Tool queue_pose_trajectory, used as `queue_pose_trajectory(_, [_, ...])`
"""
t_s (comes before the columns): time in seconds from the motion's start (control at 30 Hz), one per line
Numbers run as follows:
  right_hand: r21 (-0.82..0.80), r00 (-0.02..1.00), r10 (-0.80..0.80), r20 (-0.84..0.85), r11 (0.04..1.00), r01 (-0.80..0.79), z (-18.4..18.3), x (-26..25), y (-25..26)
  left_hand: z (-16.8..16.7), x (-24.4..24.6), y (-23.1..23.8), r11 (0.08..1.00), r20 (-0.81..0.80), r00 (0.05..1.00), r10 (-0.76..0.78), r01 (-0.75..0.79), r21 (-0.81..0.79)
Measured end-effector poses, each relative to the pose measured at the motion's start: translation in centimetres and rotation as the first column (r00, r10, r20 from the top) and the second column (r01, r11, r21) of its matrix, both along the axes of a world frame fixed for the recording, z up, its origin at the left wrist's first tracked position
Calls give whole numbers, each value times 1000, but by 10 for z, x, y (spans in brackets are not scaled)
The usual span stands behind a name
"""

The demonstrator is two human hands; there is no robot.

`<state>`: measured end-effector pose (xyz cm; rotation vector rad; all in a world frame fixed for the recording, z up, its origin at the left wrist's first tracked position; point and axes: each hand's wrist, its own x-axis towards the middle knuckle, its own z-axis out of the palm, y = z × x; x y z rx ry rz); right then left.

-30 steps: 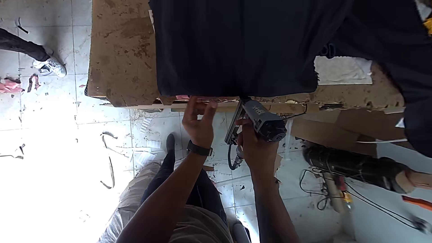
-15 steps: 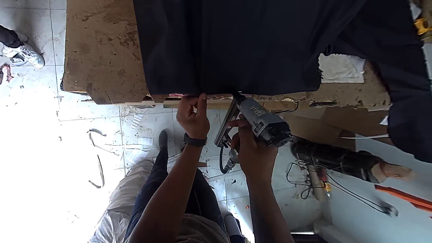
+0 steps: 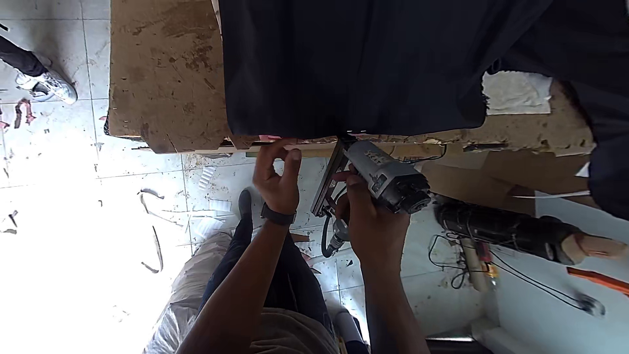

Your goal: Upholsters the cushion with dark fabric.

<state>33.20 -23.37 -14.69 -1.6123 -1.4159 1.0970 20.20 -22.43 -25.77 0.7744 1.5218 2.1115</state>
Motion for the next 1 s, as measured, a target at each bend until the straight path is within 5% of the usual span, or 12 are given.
queue_pose_trajectory(0.2, [2, 1000, -3, -21, 1000, 3, -9, -6, -3, 48, -46, 9, 954, -93, 963, 253, -265, -141])
queue_pose_trajectory(0.43, [9, 999, 12, -46, 1000, -12, -10, -9, -4, 26, -49, 3, 991, 200, 973, -116, 101, 86])
queue_pose_trajectory(0.63, [8, 995, 13, -99, 1000, -13, -7, -10, -4, -6, -71, 0, 972, 250, 949, -191, 148, 181])
queue_pose_trajectory(1.0, [-7, 998, 26, -65, 1000, -26, -3, -23, -9, 5, -79, -4, 974, 238, 963, -128, 77, 213])
